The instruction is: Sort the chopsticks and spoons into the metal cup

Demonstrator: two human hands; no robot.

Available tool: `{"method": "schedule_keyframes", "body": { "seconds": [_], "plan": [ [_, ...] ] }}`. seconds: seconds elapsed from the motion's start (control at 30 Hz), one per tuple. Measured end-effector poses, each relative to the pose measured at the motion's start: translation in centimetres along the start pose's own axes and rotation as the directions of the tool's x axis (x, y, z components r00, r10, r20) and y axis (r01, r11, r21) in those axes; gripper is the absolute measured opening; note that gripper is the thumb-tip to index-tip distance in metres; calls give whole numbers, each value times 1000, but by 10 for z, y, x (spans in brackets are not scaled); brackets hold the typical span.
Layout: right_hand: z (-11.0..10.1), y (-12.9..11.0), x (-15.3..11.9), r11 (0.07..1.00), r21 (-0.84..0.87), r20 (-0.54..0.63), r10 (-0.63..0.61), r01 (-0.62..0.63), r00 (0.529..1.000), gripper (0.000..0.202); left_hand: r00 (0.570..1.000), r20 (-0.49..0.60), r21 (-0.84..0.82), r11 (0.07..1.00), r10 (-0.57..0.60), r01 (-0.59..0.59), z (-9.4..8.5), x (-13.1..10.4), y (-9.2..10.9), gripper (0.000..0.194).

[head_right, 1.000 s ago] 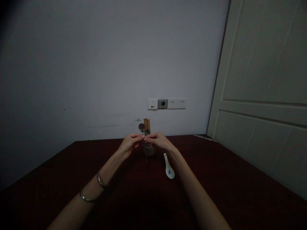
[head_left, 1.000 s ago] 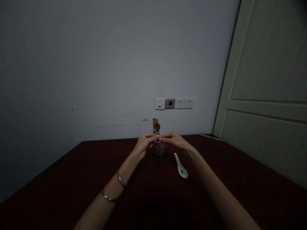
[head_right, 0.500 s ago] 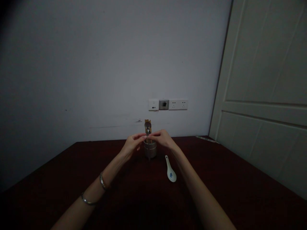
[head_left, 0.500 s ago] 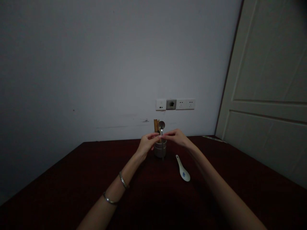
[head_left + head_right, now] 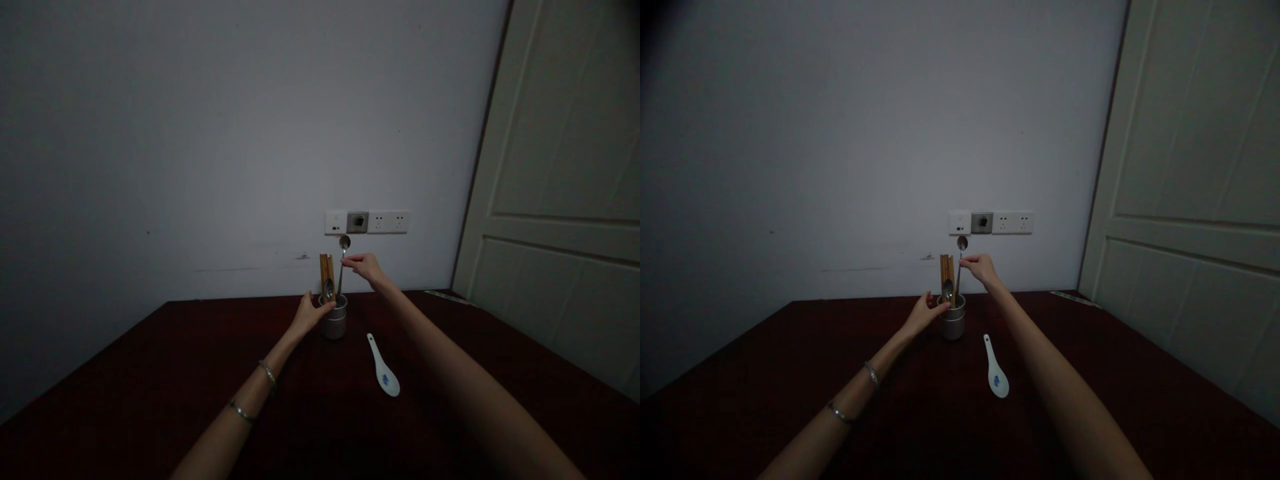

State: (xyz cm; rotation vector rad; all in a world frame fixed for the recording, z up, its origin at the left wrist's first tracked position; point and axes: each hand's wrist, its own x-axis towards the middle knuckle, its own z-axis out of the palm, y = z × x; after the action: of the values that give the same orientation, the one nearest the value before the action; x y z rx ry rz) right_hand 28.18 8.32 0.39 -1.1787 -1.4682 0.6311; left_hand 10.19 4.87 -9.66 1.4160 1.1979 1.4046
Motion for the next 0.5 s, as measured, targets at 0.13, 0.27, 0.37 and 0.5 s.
{"method": "schedule_keyframes", "body": {
  "seconds": [0.13,0.27,0.37,0.5],
  "plan": [
    [10,21,1,996,-55,47,67,-65,997,25,995,99,-87,996,-25,33,8,9,-6,85],
    [15,40,-4,988,-63,89,145,-140,985,25,989,148,-127,991,-19,38,13,10,-6,73],
    [20,54,-8,987,-38,115,161,-157,980,24,985,173,-140,990,19,5,13,9,-4,67],
    [28,70,-12,983,-8,156,180,-181,971,23,972,230,-132,991,48,-18,10,7,-5,61]
  ]
}}
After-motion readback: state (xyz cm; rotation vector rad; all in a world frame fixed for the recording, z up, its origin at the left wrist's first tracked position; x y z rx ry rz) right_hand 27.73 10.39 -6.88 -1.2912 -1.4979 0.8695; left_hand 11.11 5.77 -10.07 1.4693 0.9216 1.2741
